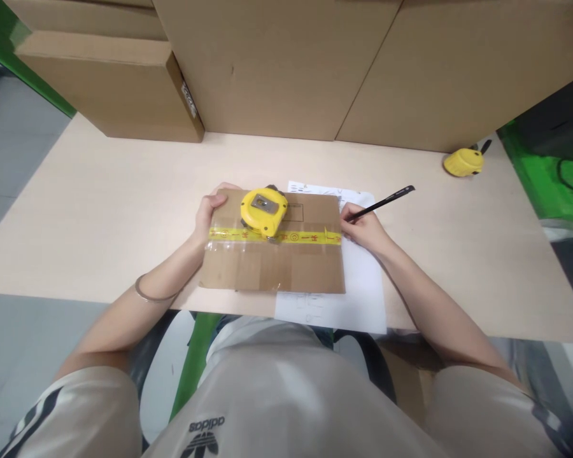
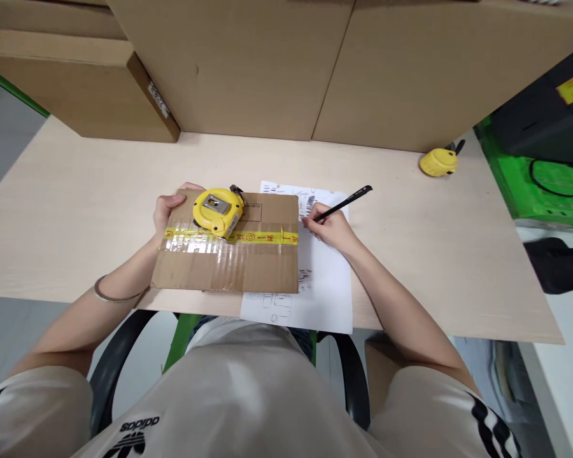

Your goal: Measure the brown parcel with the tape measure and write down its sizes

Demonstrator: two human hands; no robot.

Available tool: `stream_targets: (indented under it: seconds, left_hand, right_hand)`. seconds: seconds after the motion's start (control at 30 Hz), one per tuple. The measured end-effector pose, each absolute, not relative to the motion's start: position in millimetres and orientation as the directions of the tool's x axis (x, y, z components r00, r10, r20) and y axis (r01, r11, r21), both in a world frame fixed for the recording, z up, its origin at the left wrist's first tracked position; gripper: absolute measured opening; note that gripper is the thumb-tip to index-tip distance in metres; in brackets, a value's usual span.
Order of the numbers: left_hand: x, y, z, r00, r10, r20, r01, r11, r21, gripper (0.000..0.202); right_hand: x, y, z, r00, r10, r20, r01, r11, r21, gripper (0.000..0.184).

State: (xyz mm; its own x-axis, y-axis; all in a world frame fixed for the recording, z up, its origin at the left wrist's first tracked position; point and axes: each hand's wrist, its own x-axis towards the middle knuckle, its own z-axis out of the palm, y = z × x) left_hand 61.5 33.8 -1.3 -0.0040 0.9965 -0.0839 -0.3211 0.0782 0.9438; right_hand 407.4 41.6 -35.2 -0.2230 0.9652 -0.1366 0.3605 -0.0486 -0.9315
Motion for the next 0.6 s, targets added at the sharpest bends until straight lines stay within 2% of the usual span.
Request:
stream_targets:
  seconds: [0.6]
  left_hand:
    - [60.4,34.8,-6.1,0.007,0.998,-0.069,-0.332,0.067,0.941,0.032]
  right_hand:
    - [405.1,40.2,-30.7,-0.233,0.955,-0.187,0.339,-0.100,-0.936,0.034]
